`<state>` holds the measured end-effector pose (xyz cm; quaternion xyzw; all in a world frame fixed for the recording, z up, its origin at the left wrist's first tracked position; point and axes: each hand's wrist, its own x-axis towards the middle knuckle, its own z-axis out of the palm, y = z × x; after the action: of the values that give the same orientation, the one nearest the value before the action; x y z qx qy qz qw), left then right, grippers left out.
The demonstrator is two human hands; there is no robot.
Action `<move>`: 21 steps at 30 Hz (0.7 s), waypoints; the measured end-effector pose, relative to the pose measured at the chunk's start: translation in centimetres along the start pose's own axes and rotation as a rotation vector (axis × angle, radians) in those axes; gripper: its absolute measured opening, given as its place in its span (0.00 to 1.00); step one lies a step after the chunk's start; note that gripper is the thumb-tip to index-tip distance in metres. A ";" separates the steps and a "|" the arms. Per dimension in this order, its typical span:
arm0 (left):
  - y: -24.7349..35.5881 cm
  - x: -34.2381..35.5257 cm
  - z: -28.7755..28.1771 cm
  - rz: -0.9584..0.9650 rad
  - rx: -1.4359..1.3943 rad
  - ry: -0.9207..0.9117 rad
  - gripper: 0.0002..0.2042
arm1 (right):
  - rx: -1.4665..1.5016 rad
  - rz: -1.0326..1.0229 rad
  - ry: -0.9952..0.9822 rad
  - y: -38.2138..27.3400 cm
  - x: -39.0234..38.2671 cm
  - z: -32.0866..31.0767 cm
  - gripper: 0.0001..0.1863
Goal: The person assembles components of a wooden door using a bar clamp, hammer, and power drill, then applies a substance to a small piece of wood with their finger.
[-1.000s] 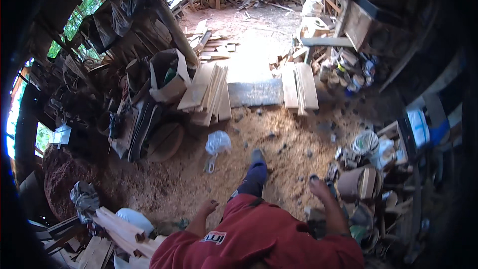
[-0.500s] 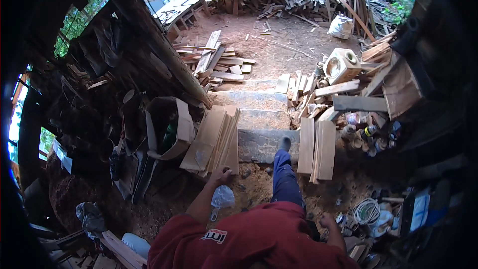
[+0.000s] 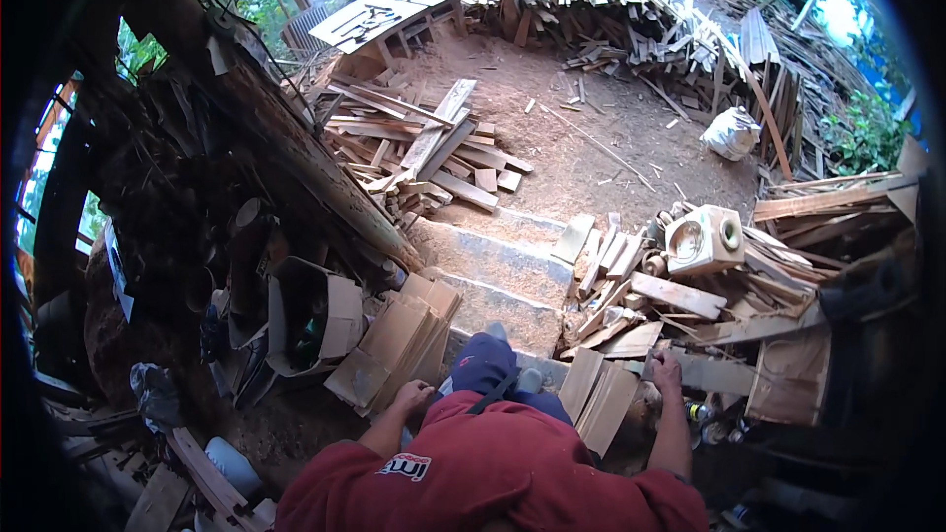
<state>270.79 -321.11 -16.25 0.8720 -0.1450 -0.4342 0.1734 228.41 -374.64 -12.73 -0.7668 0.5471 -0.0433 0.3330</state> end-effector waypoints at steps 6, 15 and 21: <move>12.6 16.9 2.1 0.161 0.221 -0.211 0.22 | 0.062 0.326 -0.148 5.3 7.5 4.0 0.11; 27.0 44.6 -3.4 0.206 0.190 -0.070 0.21 | -0.101 0.361 -0.498 2.9 16.2 13.6 0.17; 35.6 57.8 -7.1 0.245 0.215 -0.139 0.23 | 0.255 0.617 -0.290 1.5 35.2 16.3 0.12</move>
<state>306.47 -375.12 -37.84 0.8293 -0.3074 -0.4509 0.1206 248.24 -397.86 -36.69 -0.5163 0.6900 0.1003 0.4973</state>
